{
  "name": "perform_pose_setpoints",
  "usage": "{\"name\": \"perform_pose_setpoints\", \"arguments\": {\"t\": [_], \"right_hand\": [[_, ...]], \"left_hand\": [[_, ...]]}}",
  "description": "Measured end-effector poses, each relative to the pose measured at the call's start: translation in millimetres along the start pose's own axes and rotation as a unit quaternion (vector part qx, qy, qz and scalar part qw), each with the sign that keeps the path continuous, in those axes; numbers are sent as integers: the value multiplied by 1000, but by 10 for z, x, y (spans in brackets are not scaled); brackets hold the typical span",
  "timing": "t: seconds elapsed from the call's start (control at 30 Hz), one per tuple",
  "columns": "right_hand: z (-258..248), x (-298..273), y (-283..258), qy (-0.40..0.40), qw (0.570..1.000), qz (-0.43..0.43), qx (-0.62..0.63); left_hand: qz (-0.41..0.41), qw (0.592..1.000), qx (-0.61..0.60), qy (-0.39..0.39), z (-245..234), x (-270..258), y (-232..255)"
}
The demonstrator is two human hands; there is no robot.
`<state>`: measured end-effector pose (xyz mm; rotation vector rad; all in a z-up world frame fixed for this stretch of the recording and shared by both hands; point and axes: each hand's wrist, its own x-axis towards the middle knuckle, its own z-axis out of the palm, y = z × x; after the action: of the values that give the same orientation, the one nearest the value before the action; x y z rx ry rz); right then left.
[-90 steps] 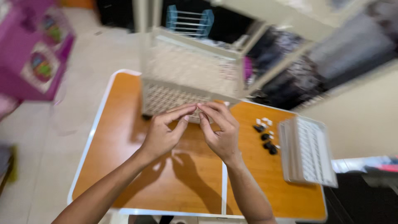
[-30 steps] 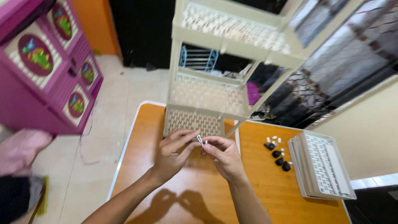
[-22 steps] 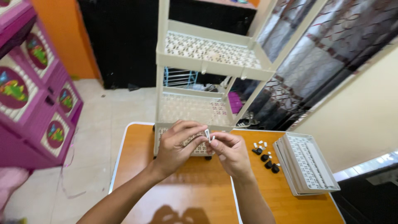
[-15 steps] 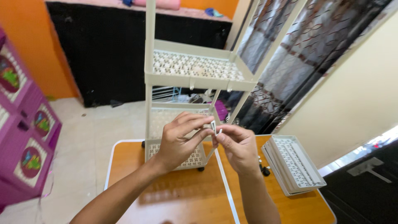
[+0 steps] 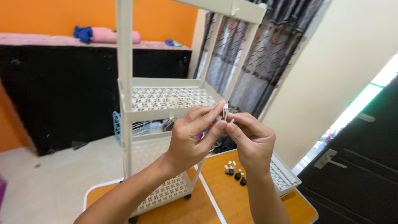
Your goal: The person assembles a white plastic rolling cart by inserting small white plastic connectors into the frame and attaching perforated trays. The person then lays out white plastic rods and begins inserting them into the tray frame to form a base structure.
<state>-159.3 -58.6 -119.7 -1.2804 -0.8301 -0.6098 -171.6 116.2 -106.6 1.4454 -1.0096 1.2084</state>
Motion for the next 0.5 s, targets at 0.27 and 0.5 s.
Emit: {"name": "perform_pose_setpoints", "arguments": {"t": [0.27, 0.5], "right_hand": [[163, 451, -154, 42, 993, -85, -77], [259, 941, -98, 65, 977, -134, -152]], "left_hand": [[-55, 996, -73, 23, 106, 422, -154], [-214, 952, -216, 41, 239, 830, -471]]}}
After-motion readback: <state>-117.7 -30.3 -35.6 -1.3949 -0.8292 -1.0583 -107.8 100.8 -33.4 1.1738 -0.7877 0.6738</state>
